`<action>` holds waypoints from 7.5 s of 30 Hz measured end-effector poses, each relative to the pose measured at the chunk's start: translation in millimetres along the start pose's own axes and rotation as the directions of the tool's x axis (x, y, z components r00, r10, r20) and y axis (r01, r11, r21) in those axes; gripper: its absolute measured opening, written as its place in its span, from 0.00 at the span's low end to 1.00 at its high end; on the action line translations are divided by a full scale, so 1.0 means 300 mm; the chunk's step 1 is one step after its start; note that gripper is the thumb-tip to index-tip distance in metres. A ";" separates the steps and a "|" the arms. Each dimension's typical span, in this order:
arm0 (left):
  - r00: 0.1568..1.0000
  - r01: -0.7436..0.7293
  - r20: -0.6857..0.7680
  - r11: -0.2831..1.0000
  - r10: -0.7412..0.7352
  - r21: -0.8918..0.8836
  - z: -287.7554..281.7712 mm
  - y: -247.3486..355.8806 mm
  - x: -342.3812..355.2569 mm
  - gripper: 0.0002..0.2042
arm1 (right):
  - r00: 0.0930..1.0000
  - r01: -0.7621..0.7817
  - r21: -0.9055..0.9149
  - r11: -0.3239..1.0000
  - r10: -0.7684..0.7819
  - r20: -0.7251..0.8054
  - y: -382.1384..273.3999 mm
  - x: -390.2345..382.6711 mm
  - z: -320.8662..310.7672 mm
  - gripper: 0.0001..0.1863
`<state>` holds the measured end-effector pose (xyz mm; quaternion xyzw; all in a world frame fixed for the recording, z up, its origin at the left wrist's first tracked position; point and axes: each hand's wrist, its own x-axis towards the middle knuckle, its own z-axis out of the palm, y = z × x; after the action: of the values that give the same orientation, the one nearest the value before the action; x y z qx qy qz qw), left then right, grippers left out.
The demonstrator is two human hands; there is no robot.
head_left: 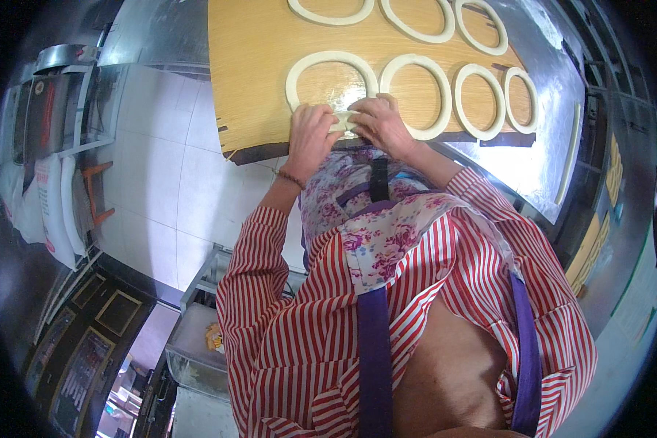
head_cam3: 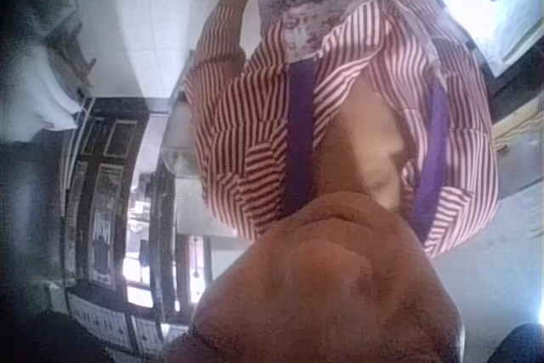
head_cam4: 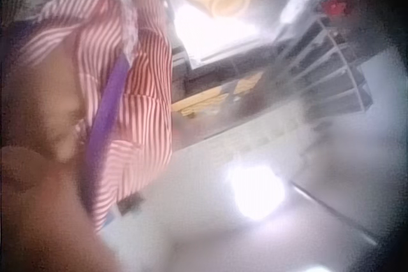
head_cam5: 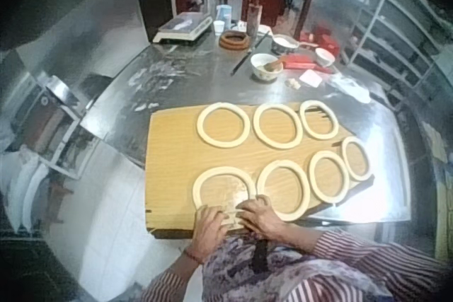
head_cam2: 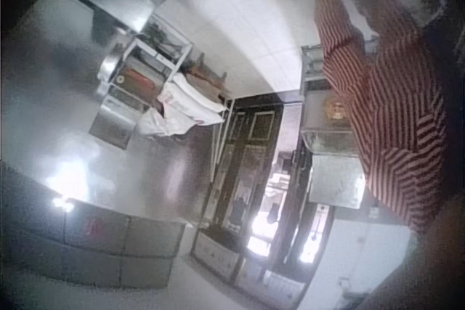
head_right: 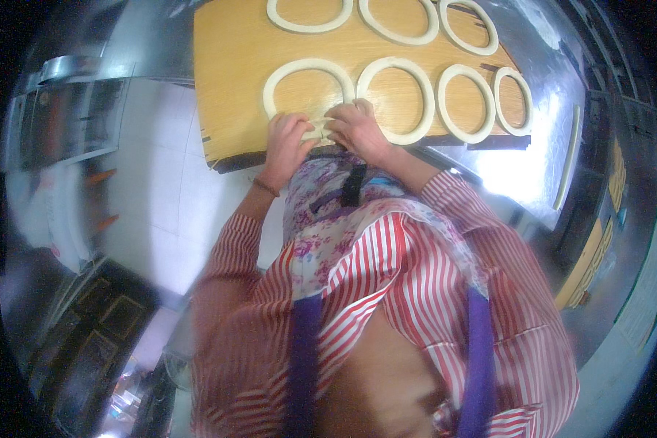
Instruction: The person shapes long strips of dough into circular rings by hand on a wooden board. They repeatedly pick up a strip, form a loop, and press the ends together to seal the ring, arranging the finished rings on the board.
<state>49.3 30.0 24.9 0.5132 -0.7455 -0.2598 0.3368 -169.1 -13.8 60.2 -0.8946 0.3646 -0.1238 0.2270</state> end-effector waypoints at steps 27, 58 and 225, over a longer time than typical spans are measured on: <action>0.994 0.014 -0.110 1.000 -0.017 -0.023 0.062 0.002 -0.002 0.08 | 0.992 -0.076 0.066 0.995 0.082 -0.096 -0.030 0.037 0.066 0.10; 0.949 0.306 0.172 0.899 -0.263 -0.314 0.044 0.021 0.085 0.24 | 0.981 -0.187 0.082 0.979 0.191 -0.040 -0.024 0.010 0.052 0.07; 0.959 0.284 0.002 0.958 -0.284 0.037 -0.285 0.044 0.225 0.13 | 0.368 -0.693 0.377 0.614 0.751 -0.548 0.162 -0.497 -0.431 0.16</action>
<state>90.5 -32.7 105.0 0.6199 -0.6699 -0.2939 0.2840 -353.0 20.5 139.7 -0.5264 0.7673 -0.3342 0.1496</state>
